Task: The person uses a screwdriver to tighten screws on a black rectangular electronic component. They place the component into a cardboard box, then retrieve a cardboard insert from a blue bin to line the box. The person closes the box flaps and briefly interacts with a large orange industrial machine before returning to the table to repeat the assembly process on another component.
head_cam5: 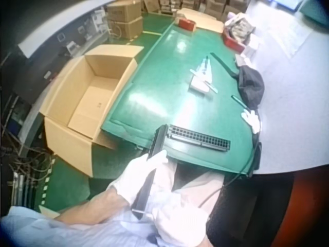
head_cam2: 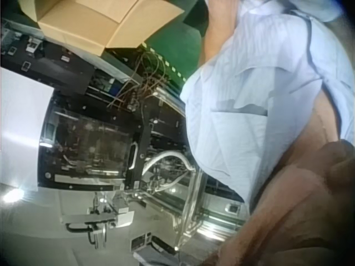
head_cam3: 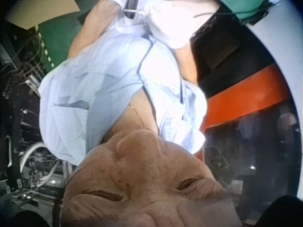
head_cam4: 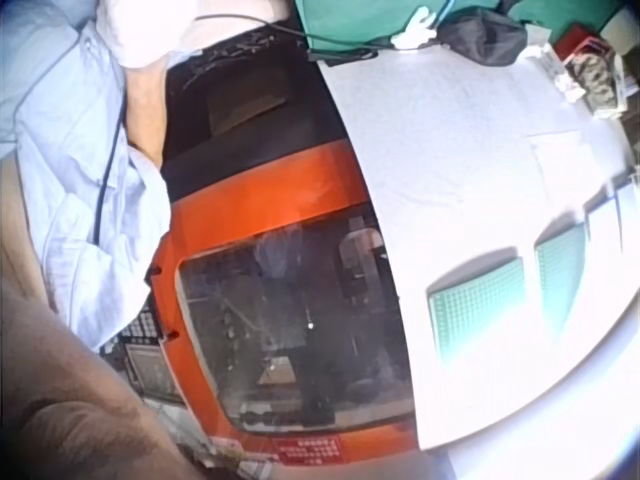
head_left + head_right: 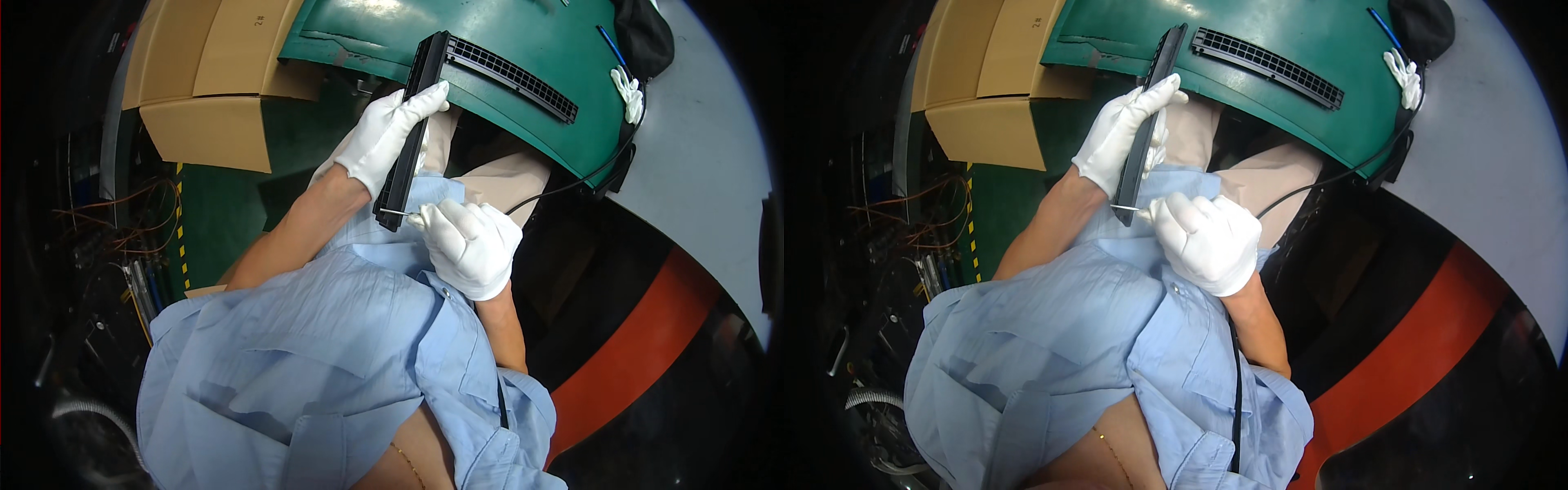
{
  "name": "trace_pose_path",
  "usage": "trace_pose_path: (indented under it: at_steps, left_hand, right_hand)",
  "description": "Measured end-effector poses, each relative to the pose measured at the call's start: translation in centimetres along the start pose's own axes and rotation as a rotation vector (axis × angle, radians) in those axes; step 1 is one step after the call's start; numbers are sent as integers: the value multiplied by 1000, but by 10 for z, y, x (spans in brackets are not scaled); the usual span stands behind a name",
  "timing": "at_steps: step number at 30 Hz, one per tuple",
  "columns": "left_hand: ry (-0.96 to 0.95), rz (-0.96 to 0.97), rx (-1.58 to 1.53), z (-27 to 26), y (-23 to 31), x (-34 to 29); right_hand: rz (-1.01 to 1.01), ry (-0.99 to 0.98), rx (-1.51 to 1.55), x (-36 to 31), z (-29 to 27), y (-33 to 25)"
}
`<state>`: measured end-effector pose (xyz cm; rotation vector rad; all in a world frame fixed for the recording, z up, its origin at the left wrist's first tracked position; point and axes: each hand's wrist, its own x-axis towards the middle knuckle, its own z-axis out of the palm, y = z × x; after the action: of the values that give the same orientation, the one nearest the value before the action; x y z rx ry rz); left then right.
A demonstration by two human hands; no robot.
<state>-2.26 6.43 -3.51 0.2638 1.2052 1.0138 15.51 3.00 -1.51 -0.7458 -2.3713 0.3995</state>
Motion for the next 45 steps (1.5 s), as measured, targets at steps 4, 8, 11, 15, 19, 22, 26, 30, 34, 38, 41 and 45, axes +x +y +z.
trace_pose_path:
  at_steps: [4,8,11,15,19,22,26,30,34,38,41,45]
  left_hand:
    - [7,8,13,-1,-1,3]
    - [9,3,21,-3,-6,5]
    - [22,-36,-6,0,-1,2]
    - [27,-6,68,-2,-1,1]
    - [42,-36,38,-1,-8,-10]
    - [50,-119,-25,-2,-16,-23]
    - [-8,-217,-111,-7,-26,-43]
    - [-7,-271,-55,-1,-30,-58]
    - [-27,-243,39,1,-28,-66]
    - [-93,-201,108,8,-18,-75]
    - [-143,-206,66,6,-19,-76]
    - [-141,-217,130,5,-17,-77]
  right_hand:
    - [6,-6,19,1,-1,-4]
    - [14,-14,46,-2,0,-3]
    - [23,-41,106,-3,-5,-7]
    - [88,-11,159,-1,-7,-10]
    - [132,-24,181,1,-5,-14]
    - [159,12,198,-7,-1,-19]
    - [167,26,140,-13,0,-18]
    - [183,30,107,-9,-6,-10]
    - [215,51,56,-4,-12,-3]
    - [201,115,15,8,-19,8]
    - [200,152,-8,13,-21,20]
    - [221,185,-71,25,-27,34]
